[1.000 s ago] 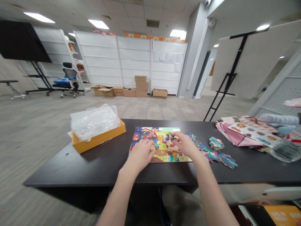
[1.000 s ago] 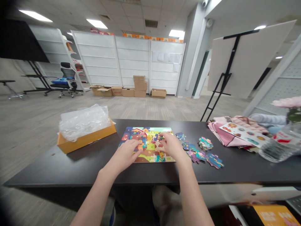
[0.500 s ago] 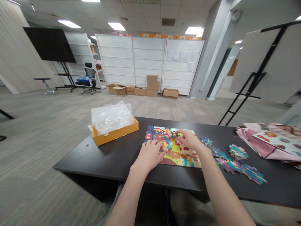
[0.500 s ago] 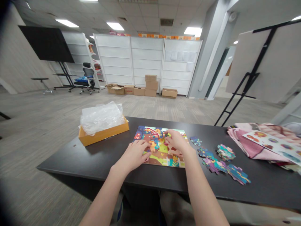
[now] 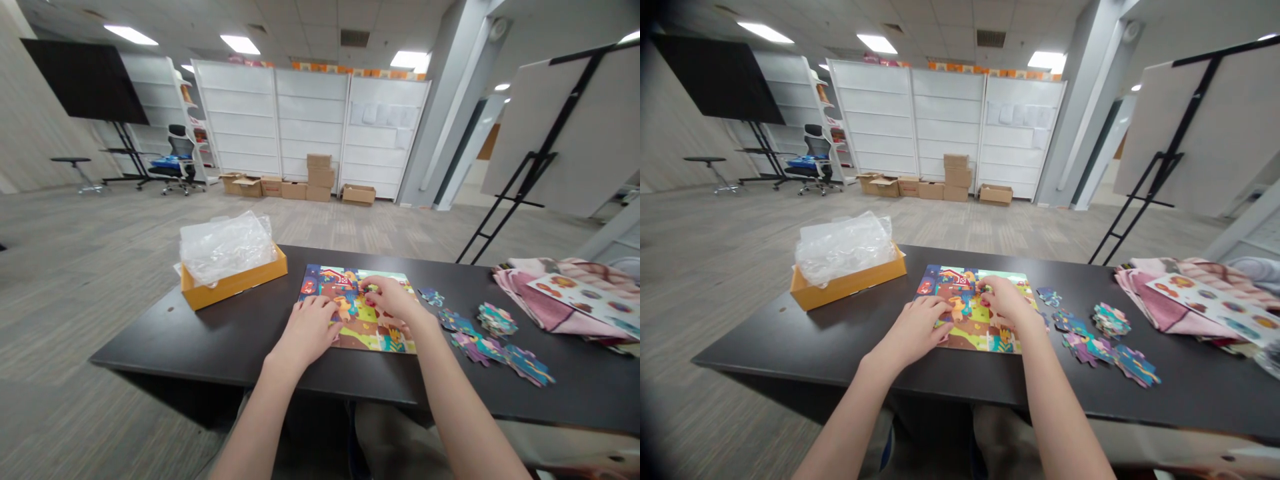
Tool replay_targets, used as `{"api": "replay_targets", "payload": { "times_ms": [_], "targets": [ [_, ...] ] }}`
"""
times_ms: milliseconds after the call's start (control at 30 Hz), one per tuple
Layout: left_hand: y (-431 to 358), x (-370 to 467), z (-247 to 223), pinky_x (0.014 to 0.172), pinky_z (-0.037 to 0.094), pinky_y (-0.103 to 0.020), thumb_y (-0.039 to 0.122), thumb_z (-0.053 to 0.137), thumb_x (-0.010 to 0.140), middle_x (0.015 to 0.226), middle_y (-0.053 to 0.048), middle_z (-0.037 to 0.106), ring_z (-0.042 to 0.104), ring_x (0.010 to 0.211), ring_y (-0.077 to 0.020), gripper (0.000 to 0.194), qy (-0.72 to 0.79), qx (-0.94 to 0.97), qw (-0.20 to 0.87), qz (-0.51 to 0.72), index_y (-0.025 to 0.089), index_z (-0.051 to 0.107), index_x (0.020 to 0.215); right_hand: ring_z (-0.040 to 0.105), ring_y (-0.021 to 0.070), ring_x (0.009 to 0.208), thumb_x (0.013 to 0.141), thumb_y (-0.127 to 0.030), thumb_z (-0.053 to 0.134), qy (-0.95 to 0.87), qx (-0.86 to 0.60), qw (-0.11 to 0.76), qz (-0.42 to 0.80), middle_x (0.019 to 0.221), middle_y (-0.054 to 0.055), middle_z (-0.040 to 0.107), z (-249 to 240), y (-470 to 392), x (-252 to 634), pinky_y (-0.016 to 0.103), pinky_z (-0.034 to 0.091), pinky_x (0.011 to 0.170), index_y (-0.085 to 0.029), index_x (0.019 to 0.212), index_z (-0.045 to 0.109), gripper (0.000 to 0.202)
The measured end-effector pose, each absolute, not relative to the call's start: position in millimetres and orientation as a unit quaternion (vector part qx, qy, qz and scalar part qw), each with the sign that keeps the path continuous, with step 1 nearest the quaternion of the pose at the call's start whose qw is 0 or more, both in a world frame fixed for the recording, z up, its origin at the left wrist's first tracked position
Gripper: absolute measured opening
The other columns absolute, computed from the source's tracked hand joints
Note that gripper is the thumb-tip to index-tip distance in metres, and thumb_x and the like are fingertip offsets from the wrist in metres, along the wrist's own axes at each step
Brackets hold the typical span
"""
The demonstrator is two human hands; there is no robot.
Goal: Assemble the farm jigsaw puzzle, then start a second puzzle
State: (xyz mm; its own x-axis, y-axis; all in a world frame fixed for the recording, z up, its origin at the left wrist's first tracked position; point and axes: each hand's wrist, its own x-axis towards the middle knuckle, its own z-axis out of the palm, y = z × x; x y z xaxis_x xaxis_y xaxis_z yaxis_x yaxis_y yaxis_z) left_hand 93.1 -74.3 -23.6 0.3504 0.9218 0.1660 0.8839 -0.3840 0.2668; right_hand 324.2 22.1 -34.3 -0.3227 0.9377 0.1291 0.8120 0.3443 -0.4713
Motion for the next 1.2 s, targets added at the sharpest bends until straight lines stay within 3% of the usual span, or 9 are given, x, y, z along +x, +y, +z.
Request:
{"api": "replay_targets", "payload": {
  "times_ms": [367, 800, 1000, 1200],
  "targets": [
    [-73, 93, -27, 0.102, 0.044, -0.046, 0.036, 0.055, 0.096, 0.127, -0.008, 0.067, 0.056, 0.121, -0.0295, 0.029, 0.548, 0.820, 0.069, 0.151, 0.024, 0.067, 0.119, 0.068, 0.0209, 0.098, 0.085, -0.011, 0.059, -0.817, -0.526, 0.199, 0.128, 0.112, 0.007, 0.075, -36, 24, 324, 0.032, 0.049, 0.091, -0.022, 0.105, 0.076, 0.028],
    [-73, 92, -24, 0.102, 0.045, -0.046, 0.035, 0.055, 0.095, 0.130, -0.009, 0.066, 0.057, 0.122, -0.0295, 0.030, 0.551, 0.818, 0.073, 0.147, 0.024, 0.067, 0.120, 0.067, 0.0215, 0.102, 0.089, -0.011, 0.057, -0.808, -0.550, 0.180, 0.109, 0.113, 0.009, 0.073, -38, 24, 325, 0.031, 0.049, 0.093, -0.019, 0.113, 0.072, 0.029],
    [-73, 94, -22, 0.102, 0.045, -0.047, 0.035, 0.055, 0.096, 0.133, -0.008, 0.065, 0.056, 0.125, -0.0295, 0.030, 0.554, 0.816, 0.076, 0.147, 0.023, 0.067, 0.121, 0.069, 0.0238, 0.097, 0.089, -0.021, 0.064, -0.786, -0.568, 0.212, 0.119, 0.119, 0.017, 0.071, -34, 20, 329, 0.034, 0.052, 0.087, -0.013, 0.128, 0.063, 0.040],
    [-71, 92, -24, 0.103, 0.045, -0.047, 0.035, 0.054, 0.096, 0.135, -0.009, 0.065, 0.056, 0.126, -0.0288, 0.031, 0.554, 0.816, 0.080, 0.143, 0.023, 0.068, 0.121, 0.071, 0.0224, 0.095, 0.091, -0.027, 0.061, -0.733, -0.620, 0.259, 0.106, 0.113, 0.012, 0.074, -29, 17, 360, 0.033, 0.052, 0.087, -0.017, 0.125, 0.066, 0.035]
  ]
}}
